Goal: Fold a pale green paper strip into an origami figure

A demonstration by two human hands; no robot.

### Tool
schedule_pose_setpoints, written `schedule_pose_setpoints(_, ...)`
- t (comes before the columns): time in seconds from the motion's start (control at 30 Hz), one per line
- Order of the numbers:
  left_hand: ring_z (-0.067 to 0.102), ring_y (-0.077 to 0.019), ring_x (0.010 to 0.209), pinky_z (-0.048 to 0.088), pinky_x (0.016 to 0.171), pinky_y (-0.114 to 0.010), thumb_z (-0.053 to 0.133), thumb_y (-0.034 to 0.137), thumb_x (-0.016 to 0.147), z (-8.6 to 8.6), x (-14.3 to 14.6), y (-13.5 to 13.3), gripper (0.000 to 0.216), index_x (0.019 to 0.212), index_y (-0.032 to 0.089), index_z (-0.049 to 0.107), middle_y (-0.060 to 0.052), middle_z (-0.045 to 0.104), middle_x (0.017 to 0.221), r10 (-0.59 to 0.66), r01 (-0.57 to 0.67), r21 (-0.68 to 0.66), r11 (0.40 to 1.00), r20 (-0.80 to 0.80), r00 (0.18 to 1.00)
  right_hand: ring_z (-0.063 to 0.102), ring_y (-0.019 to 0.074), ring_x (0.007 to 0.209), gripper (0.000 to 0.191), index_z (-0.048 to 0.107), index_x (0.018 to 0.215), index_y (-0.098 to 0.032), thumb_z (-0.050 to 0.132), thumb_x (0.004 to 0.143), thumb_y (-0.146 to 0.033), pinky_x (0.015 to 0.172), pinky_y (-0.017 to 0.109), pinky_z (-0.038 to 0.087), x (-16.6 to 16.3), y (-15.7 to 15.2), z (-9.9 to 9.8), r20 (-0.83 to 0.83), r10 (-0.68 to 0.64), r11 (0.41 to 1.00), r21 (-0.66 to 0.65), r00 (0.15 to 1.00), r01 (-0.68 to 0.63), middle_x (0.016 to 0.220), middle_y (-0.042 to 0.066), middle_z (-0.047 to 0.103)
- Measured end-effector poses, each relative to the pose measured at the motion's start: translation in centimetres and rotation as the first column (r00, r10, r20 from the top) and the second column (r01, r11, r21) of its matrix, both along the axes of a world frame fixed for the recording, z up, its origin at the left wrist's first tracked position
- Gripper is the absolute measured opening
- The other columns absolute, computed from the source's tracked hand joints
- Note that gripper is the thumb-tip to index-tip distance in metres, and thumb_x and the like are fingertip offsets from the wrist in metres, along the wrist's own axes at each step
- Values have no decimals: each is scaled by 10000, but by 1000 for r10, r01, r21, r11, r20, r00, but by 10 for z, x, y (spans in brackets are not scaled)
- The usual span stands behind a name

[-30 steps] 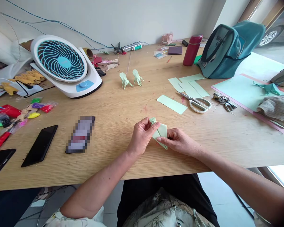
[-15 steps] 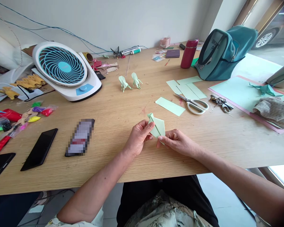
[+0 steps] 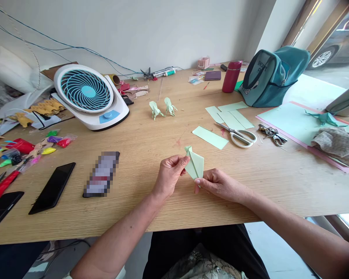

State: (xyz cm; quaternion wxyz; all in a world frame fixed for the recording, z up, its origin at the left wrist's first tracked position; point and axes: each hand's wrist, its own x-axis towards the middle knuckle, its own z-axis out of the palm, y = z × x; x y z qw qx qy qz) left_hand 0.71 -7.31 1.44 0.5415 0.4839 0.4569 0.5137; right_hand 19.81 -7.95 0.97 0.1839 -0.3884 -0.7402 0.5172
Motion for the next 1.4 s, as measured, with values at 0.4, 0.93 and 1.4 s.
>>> schedule_pose_setpoints(0.4, 359, -84, 581, 318, 513, -208, 741, 539, 806, -3, -4, 3, 426, 672, 163, 593, 41, 405, 609, -78, 79, 9, 997, -58, 995, 389, 87, 515, 551, 744, 730, -148, 506, 962, -587, 546, 254, 318, -2, -1, -3, 37, 15, 990, 138, 999, -20, 572, -24, 486)
schedule_pose_setpoints(0.93, 339, -66, 568, 291, 490, -188, 832, 458, 709, -2, -6, 9, 473, 575, 159, 492, 43, 411, 591, 65, -58, -64, 996, 115, 991, 489, 114, 643, 414, 625, 703, -165, 627, 910, -523, 624, 264, 370, 0, 1, -4, -96, 133, 985, 122, 986, -121, 708, -5, 571)
schedule_pose_setpoints(1.4, 263, -35, 514, 217, 455, -180, 882, 469, 631, 1, -5, 9, 528, 566, 154, 463, 67, 358, 561, 74, -52, -127, 991, 175, 982, 457, 131, 670, 338, 641, 925, -176, 489, 979, -472, 653, 276, 363, 4, 7, 0, -219, -47, 995, -97, 975, 26, 723, -16, 524)
